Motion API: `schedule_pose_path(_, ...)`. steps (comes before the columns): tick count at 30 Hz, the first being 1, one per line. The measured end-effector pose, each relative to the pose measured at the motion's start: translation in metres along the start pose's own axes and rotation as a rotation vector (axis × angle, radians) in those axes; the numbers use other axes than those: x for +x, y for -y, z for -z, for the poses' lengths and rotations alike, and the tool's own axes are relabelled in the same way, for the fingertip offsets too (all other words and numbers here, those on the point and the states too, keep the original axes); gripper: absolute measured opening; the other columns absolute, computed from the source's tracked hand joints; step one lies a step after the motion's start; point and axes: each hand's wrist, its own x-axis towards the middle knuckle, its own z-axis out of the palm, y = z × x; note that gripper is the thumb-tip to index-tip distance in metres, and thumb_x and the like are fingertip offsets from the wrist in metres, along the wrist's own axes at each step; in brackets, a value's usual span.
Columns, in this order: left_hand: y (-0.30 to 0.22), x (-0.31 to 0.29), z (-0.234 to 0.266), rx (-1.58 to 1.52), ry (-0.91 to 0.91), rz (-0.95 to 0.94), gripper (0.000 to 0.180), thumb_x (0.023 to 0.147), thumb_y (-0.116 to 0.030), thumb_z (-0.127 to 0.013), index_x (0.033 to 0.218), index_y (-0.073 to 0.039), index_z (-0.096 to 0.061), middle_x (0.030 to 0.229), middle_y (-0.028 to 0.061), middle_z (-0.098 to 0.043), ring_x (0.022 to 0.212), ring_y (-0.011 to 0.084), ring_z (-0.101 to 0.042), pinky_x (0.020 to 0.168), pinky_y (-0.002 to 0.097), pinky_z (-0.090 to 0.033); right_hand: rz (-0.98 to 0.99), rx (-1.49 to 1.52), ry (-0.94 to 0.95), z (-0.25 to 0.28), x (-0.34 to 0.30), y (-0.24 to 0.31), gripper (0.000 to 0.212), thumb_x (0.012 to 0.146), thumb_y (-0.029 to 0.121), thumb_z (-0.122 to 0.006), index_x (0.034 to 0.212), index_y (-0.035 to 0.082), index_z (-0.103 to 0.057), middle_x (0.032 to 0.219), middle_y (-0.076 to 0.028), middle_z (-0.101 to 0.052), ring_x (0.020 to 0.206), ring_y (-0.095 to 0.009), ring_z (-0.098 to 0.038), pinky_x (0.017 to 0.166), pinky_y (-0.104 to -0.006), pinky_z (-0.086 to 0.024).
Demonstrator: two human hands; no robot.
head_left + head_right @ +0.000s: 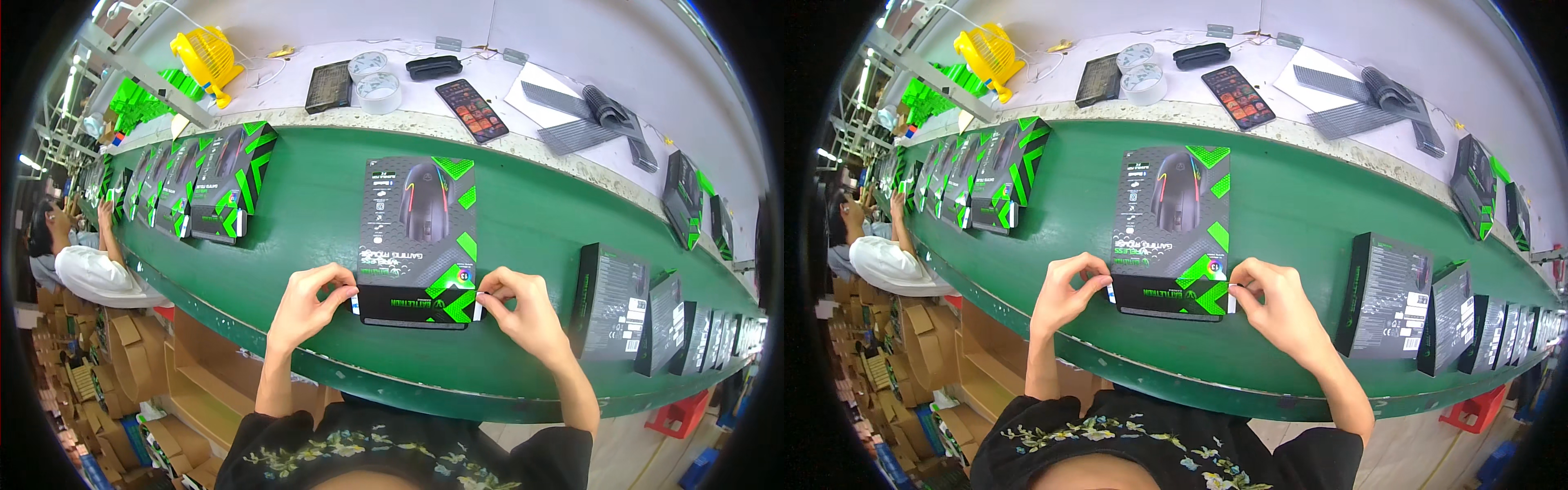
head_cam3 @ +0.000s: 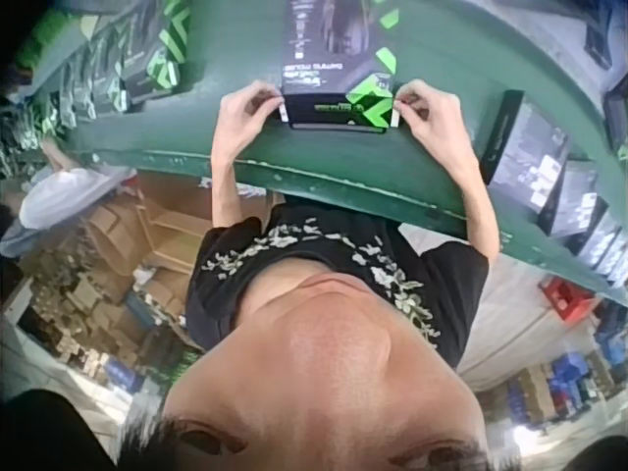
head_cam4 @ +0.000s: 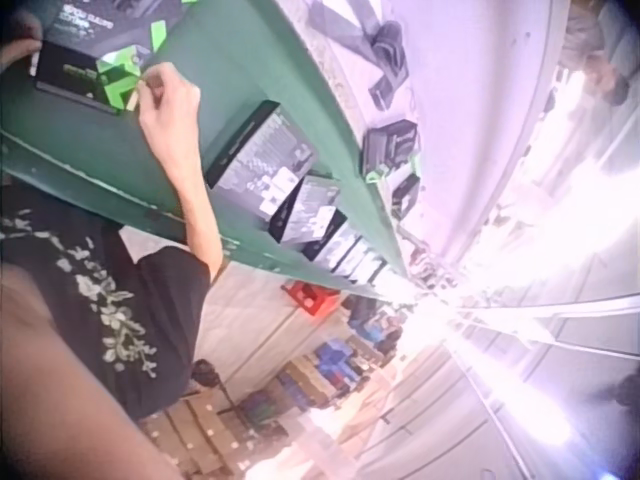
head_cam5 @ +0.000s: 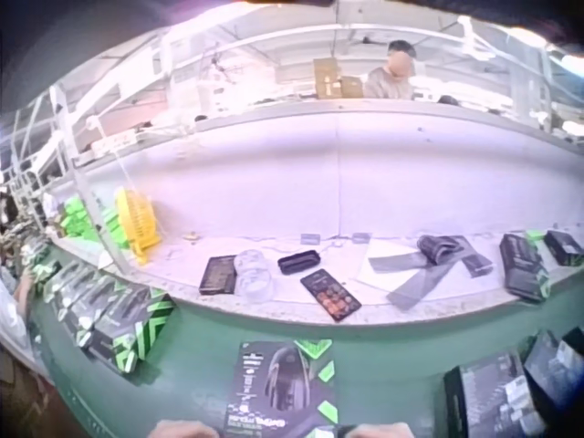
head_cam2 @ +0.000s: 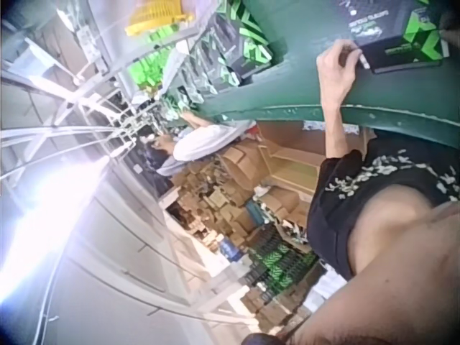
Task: The worker is folding and assembling retail packaging boxes for computer mice on an assembly line conveyor belt.
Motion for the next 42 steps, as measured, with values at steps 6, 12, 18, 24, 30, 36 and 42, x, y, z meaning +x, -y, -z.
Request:
schedule_pose_path(6,-0.001,0.009,0.001,0.048,0.087,0.016,0.011,0.082,0.0,-0.069,0.086,0.001,-0.059,0.076,0.0101,-0.064,0.066,0.0219,-0.061,0.057,0.032,-0.046,-0.084,0.037,0.073,0.009,0.004,0.005,0.009,0.084,-0.004,-0.064,0.088,-0.006,-0.057,0.077,-0.015,-0.066,0.065,-0.024,-0.069,0.059,-0.0315,-0.053)
schedule_pose_path(12,0.0,0.002,-0.007,0.058,0.014,-0.018,0.011,0.082,-0.001,-0.069,0.086,0.0,-0.059,0.077,0.009,-0.064,0.067,0.0237,-0.061,0.056,0.033,-0.044,-0.147,0.011,0.104,0.014,0.004,0.011,0.009,0.084,-0.004,-0.064,0.089,-0.006,-0.056,0.078,-0.015,-0.066,0.067,-0.025,-0.069,0.061,-0.0326,-0.053)
schedule_pose_path(18,0.003,0.003,-0.012,0.239,-0.043,-0.162,0.014,0.076,0.002,-0.07,0.083,-0.002,-0.059,0.077,0.0064,-0.063,0.07,0.0246,-0.059,0.063,0.0333,-0.043,-0.107,-0.021,0.088,0.013,0.003,0.01,0.009,0.084,-0.005,-0.064,0.088,-0.006,-0.056,0.078,-0.017,-0.065,0.068,-0.027,-0.068,0.062,-0.0329,-0.053)
schedule_pose_path(24,0.004,-0.004,-0.017,0.35,-0.126,-0.292,0.018,0.071,0.004,-0.071,0.081,-0.003,-0.058,0.084,0.0064,-0.065,0.075,0.0264,-0.061,0.07,0.0349,-0.045,-0.04,-0.047,0.064,0.01,0.0,0.005,0.01,0.083,-0.005,-0.064,0.087,-0.006,-0.055,0.078,-0.018,-0.065,0.066,-0.031,-0.065,0.06,-0.036,-0.052)
schedule_pose_path(30,0.001,-0.043,-0.004,0.097,-0.145,-0.163,0.017,0.07,0.007,-0.069,0.078,-0.003,-0.058,0.091,0.0107,-0.067,0.084,0.0256,-0.064,0.077,0.0316,-0.047,0.092,-0.305,-0.098,0.001,-0.026,-0.001,0.008,0.082,-0.003,-0.064,0.086,-0.003,-0.057,0.088,-0.016,-0.066,0.065,-0.037,-0.06,0.063,-0.0401,-0.05)
schedule_pose_path(36,0.045,-0.151,0.088,-0.083,0.061,0.614,0.008,0.077,0.002,-0.071,0.081,-0.004,-0.069,0.076,0.0051,-0.069,0.071,0.0136,-0.065,0.07,0.0308,-0.052,0.231,-0.378,-0.302,-0.007,-0.048,0.017,0.014,0.078,-0.008,-0.067,0.086,0.0,-0.059,0.091,-0.018,-0.068,0.073,-0.029,-0.067,0.071,-0.0344,-0.053)
schedule_pose_path(42,0.072,-0.213,0.133,0.862,-0.172,1.175,0.018,0.077,-0.015,-0.076,0.092,-0.007,-0.074,0.083,0.0102,-0.073,0.079,0.0222,-0.071,0.074,0.0348,-0.054,0.204,0.326,0.161,-0.136,-0.044,0.076,0.023,0.077,-0.005,-0.071,0.1,-0.001,-0.071,0.104,-0.014,-0.072,0.09,-0.026,-0.071,0.08,-0.0302,-0.056)
